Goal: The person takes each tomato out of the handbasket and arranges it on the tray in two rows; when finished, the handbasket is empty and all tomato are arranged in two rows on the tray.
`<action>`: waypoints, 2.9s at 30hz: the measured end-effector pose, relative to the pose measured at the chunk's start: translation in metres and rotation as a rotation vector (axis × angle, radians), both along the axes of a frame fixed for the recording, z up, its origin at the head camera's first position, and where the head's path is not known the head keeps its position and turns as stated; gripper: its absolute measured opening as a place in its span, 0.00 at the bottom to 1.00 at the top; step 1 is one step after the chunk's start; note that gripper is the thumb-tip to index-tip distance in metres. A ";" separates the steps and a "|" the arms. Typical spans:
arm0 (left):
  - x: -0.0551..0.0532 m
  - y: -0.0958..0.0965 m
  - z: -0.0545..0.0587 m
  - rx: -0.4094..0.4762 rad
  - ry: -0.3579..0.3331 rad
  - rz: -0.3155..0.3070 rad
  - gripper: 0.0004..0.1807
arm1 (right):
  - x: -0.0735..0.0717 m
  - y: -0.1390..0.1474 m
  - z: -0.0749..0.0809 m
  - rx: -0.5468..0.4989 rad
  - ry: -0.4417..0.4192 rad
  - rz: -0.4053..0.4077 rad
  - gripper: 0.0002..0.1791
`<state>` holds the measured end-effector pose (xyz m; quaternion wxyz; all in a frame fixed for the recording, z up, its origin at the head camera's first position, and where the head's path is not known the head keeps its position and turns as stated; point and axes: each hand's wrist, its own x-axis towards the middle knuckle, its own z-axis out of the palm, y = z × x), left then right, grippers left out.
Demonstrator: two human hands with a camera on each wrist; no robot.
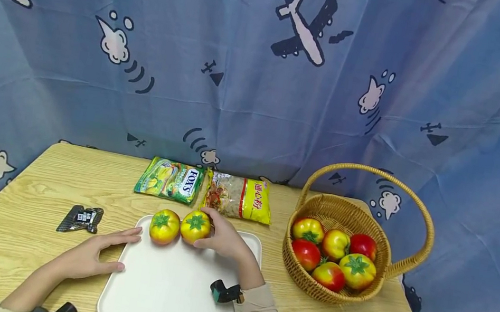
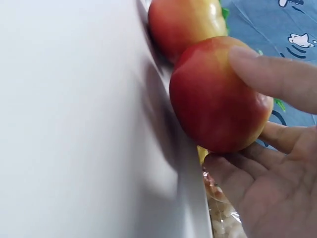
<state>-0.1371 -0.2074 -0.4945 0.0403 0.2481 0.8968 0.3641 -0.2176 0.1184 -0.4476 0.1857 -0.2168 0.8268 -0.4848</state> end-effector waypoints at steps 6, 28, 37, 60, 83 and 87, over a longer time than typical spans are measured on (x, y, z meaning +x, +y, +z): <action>0.001 0.000 0.000 0.018 -0.015 0.000 0.34 | -0.001 -0.002 -0.003 0.005 0.005 0.035 0.43; 0.000 0.000 -0.001 0.034 -0.023 0.000 0.34 | -0.001 -0.002 -0.007 0.000 -0.031 0.111 0.49; 0.000 -0.001 -0.001 0.032 -0.026 0.001 0.34 | -0.003 0.000 -0.010 -0.013 -0.064 0.097 0.51; 0.000 0.000 0.000 0.035 -0.030 0.002 0.34 | 0.000 0.030 0.028 -0.092 0.048 0.060 0.42; 0.000 0.004 -0.004 0.058 -0.051 0.000 0.34 | 0.010 0.104 0.092 -0.003 0.167 -0.035 0.43; 0.000 0.004 -0.004 0.050 -0.052 -0.001 0.34 | 0.010 0.124 0.101 0.074 0.200 -0.059 0.42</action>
